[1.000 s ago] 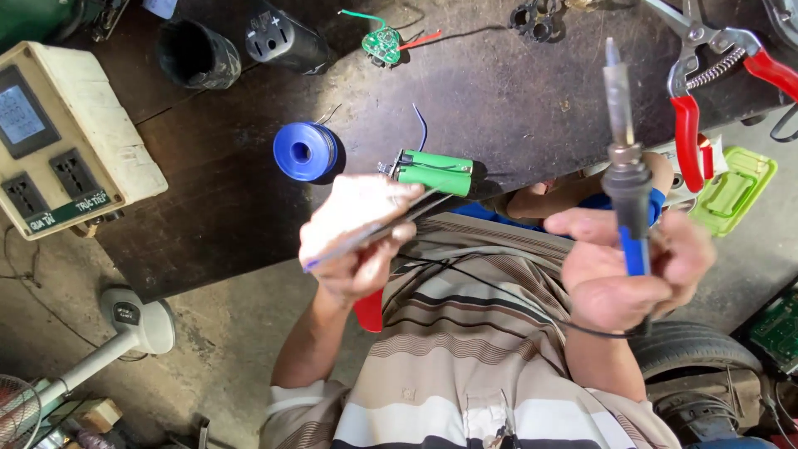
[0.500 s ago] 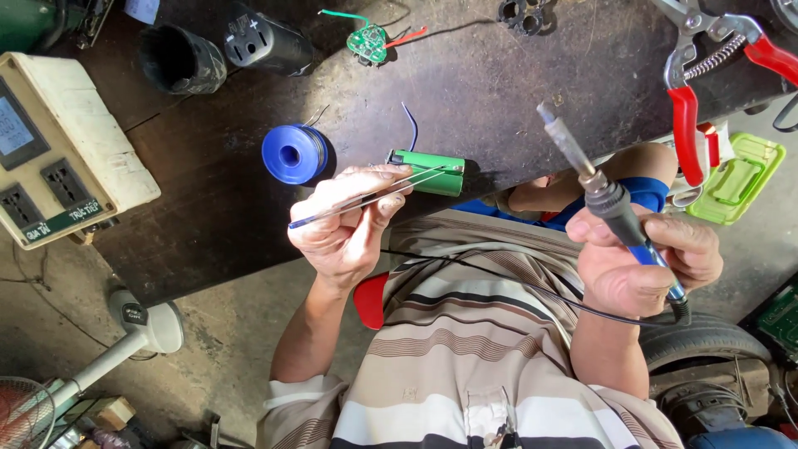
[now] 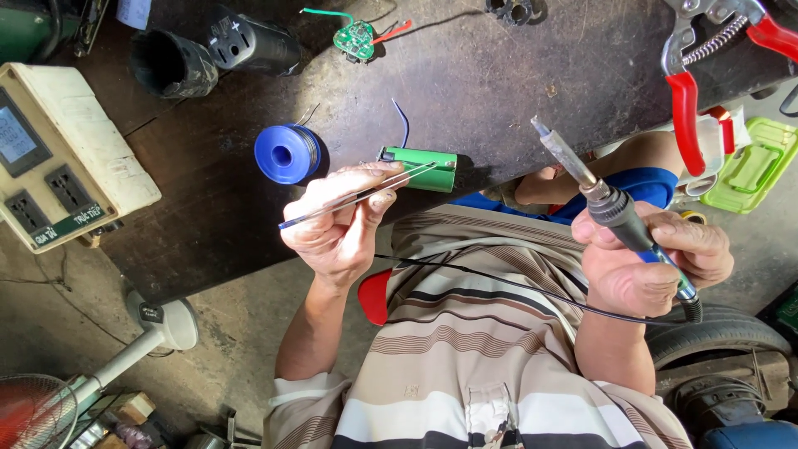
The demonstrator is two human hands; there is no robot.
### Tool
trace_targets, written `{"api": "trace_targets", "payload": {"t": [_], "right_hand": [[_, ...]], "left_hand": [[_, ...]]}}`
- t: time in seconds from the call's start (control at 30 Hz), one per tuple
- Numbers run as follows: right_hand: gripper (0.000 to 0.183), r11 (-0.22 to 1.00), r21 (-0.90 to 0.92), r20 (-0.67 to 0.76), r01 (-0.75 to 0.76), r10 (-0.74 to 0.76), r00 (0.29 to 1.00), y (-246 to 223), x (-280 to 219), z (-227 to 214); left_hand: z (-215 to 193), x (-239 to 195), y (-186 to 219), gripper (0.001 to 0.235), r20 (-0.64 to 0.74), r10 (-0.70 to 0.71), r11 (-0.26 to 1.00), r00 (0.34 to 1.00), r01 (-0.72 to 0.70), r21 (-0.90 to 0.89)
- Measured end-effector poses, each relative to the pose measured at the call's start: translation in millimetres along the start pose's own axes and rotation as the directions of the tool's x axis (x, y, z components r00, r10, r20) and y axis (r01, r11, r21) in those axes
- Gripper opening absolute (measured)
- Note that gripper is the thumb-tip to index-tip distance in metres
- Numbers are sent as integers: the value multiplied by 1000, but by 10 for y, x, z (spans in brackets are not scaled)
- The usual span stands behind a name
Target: The person solders wires to a small circuit board attached to two green cylindrical batteries. They use a soldering iron and solder wire to make connections, then use pliers to trim excess wire and inspect the assembly.
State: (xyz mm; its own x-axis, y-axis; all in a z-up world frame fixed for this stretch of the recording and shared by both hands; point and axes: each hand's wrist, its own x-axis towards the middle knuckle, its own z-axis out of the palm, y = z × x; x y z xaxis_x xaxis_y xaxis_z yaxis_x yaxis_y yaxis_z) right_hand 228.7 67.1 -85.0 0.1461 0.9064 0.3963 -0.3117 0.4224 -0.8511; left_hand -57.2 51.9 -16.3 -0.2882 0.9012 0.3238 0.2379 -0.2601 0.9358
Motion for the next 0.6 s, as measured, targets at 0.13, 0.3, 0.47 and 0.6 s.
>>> {"api": "trace_targets", "payload": {"t": [0.13,0.3,0.47,0.6], "right_hand": [[41,1000,21,-28,1,-1,1000,2,-17,-23],[43,1000,14,-66,15,-14,998,44,-65,-95],[46,1000,-8,-49,-1,1,999,40,-85,-92],[44,1000,16,-2,-11,11,1000,-24,12,-27]], "left_hand": [[13,28,40,17,3,1,999,1000,-1,54],[-10,3,17,19,8,-8,998,1000,7,68],[-2,-27,-20,15,-23,-13,1000,1000,13,17],[1,-20,-24,16,-22,0,999,1000,0,37]]}}
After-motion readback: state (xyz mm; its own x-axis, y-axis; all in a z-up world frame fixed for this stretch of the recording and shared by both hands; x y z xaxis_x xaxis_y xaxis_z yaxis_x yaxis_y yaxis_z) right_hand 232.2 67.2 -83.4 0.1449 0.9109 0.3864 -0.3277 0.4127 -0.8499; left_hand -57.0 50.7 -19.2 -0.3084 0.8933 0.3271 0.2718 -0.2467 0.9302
